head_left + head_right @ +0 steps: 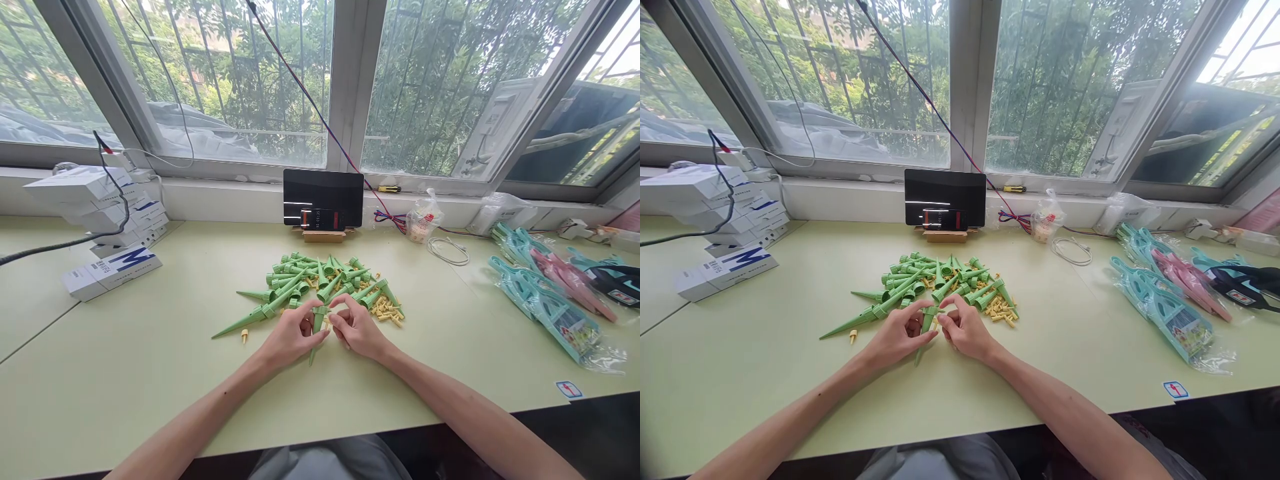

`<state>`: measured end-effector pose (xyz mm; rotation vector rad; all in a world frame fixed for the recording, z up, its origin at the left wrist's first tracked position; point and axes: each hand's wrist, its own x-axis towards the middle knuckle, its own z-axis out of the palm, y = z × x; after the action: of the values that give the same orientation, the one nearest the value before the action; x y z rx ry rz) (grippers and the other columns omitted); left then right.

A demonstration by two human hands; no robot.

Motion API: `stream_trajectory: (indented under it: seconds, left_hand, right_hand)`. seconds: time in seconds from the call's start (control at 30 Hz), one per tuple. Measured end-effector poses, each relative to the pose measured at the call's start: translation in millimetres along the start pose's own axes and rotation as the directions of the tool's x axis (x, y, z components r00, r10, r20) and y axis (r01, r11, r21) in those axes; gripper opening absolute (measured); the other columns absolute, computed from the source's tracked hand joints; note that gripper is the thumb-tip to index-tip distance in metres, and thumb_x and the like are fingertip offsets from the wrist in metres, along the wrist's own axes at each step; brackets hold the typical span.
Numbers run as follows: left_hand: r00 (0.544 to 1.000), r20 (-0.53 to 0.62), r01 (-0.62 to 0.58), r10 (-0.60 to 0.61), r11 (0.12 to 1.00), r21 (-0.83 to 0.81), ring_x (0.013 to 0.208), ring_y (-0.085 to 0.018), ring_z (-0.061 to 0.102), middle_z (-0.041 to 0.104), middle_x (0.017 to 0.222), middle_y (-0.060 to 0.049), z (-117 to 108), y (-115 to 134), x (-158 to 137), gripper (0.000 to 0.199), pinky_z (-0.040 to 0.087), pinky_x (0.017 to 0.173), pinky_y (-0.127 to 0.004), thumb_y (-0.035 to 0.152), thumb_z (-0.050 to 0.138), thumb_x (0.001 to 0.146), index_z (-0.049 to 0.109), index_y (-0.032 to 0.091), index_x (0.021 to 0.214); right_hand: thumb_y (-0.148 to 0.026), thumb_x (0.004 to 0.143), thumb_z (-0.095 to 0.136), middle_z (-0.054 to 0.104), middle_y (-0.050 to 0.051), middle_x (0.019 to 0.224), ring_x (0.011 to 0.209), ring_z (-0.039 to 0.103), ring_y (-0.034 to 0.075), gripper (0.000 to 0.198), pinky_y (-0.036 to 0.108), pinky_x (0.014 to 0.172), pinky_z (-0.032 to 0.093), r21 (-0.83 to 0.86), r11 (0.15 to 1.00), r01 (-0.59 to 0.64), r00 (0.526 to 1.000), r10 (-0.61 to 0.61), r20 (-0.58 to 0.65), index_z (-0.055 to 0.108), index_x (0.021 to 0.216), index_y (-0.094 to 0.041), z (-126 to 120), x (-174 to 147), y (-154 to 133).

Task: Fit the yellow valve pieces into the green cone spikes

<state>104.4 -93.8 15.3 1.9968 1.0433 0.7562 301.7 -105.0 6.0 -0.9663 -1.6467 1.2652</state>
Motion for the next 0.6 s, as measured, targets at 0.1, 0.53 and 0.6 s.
stream_trajectory:
  seconds: [0.1,0.53,0.6]
  left_hand:
    - [1.0,-0.001,0.003,-0.003,1.0,0.004,0.05,-0.009,0.036,0.04,0.059,0.01,0.1,0.1,0.0,0.037,0.029,0.048,-0.02,0.031,0.063,0.085,0.052,0.02,0.119]
    - [1.0,-0.004,-0.001,0.001,1.0,0.018,0.05,-0.008,0.037,0.041,0.059,0.01,-0.2,0.9,0.2,0.037,0.029,0.048,-0.02,0.031,0.063,0.084,0.053,0.02,0.118]
    - [1.0,-0.005,-0.002,0.002,1.0,0.018,0.05,-0.008,0.037,0.041,0.059,0.01,-0.3,1.4,0.2,0.037,0.028,0.048,-0.02,0.031,0.062,0.084,0.053,0.02,0.118]
  right_hand:
    - [-0.04,0.097,0.053,0.051,-0.009,0.054,0.037,0.041,0.009,0.02,0.02,0.039,0.035,0.007,1.0,-0.008,1.0,0.008,0.002,0.047,0.104,-0.022,0.0,-0.1,-1.4]
    - [-0.042,0.097,0.052,0.05,-0.009,0.054,0.037,0.04,0.009,0.021,0.02,0.04,0.034,-0.009,1.0,-0.003,1.0,0.003,0.002,0.047,0.104,-0.022,0.3,-0.3,-1.7]
    - [-0.041,0.097,0.051,0.05,-0.009,0.053,0.037,0.039,0.009,0.021,0.02,0.04,0.034,-0.024,1.0,0.004,1.0,-0.004,0.001,0.046,0.104,-0.022,0.4,-0.1,-1.2]
